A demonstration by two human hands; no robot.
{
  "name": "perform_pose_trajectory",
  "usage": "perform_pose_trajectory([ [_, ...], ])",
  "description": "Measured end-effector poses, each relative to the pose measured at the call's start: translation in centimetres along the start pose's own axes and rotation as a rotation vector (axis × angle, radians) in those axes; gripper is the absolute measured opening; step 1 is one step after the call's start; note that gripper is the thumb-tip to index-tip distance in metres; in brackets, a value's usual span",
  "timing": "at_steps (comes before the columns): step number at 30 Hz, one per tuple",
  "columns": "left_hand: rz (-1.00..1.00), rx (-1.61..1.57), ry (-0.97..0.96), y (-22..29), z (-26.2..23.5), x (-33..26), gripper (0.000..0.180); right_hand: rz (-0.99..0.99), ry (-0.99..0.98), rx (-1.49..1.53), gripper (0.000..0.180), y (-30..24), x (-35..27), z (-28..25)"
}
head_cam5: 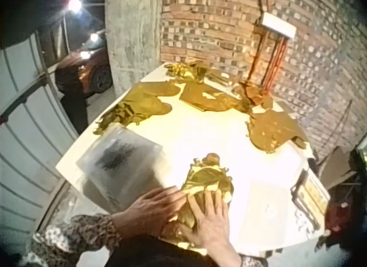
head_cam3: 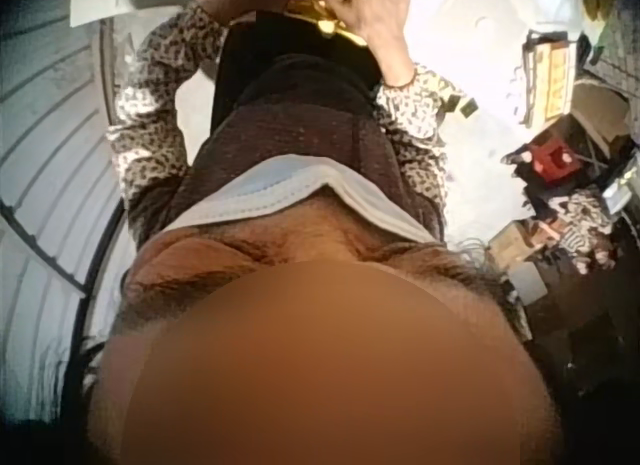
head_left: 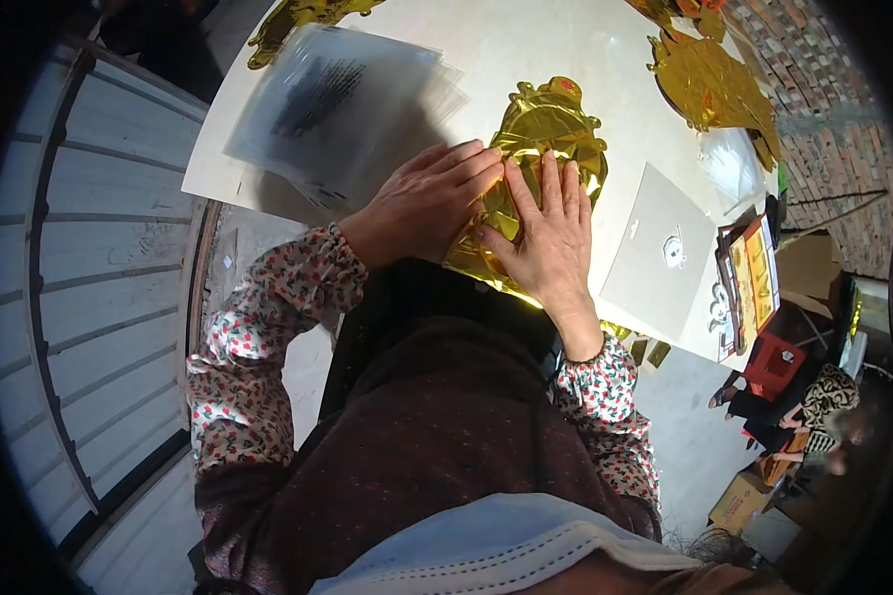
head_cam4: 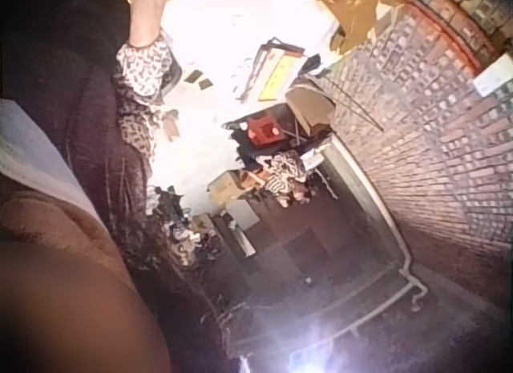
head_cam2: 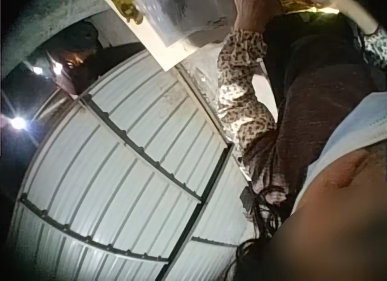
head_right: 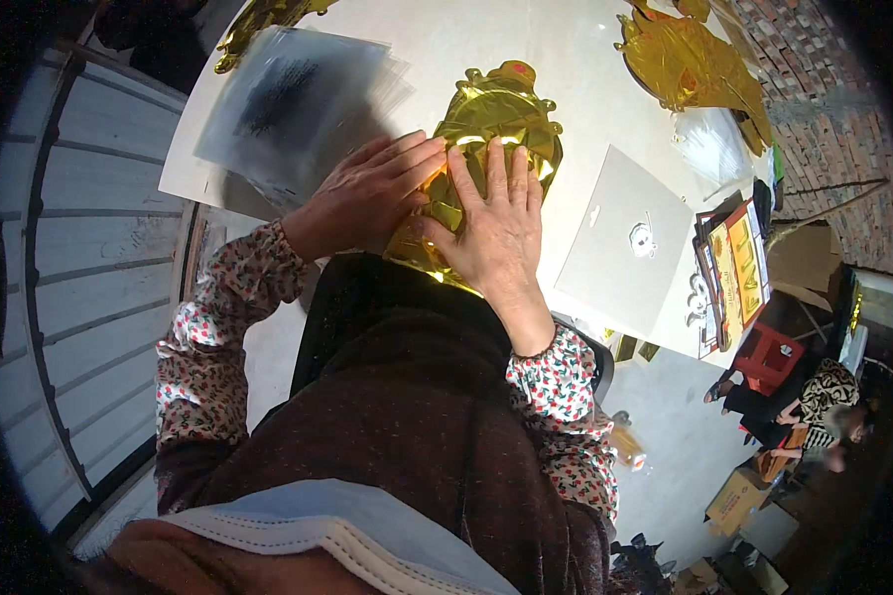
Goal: Folding gold-colored foil sheets and placing them into protective paper folders.
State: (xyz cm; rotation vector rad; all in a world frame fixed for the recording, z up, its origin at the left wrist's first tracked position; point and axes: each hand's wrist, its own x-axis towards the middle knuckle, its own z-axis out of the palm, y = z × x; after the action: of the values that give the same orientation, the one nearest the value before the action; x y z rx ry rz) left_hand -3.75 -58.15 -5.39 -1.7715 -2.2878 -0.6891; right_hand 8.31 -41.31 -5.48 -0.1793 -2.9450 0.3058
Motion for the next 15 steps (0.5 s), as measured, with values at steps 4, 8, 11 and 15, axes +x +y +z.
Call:
perform_pose_trajectory([
  [4, -0.031, 0.066, -0.118, -0.3, -0.4, 0.8, 0.058, 0.015, -0.012, 0.001, 0.082, 0.0, 0.1, 0.0],
  [8, -0.101, 0.173, -0.366, -0.6, -2.0, 2.5, 0.078, 0.002, 0.025, 0.031, 0.081, 0.0, 0.0, -0.1],
  [11, -0.082, 0.202, -0.499, -1.7, -1.9, 3.8, 0.096, -0.004, 0.021, 0.036, 0.081, 0.0, 0.1, -0.2],
  [15, -0.085, 0.248, -0.577, -1.5, -2.9, 4.9, 0.104, -0.009, 0.024, 0.047, 0.081, -0.1, 0.0, -0.2],
])
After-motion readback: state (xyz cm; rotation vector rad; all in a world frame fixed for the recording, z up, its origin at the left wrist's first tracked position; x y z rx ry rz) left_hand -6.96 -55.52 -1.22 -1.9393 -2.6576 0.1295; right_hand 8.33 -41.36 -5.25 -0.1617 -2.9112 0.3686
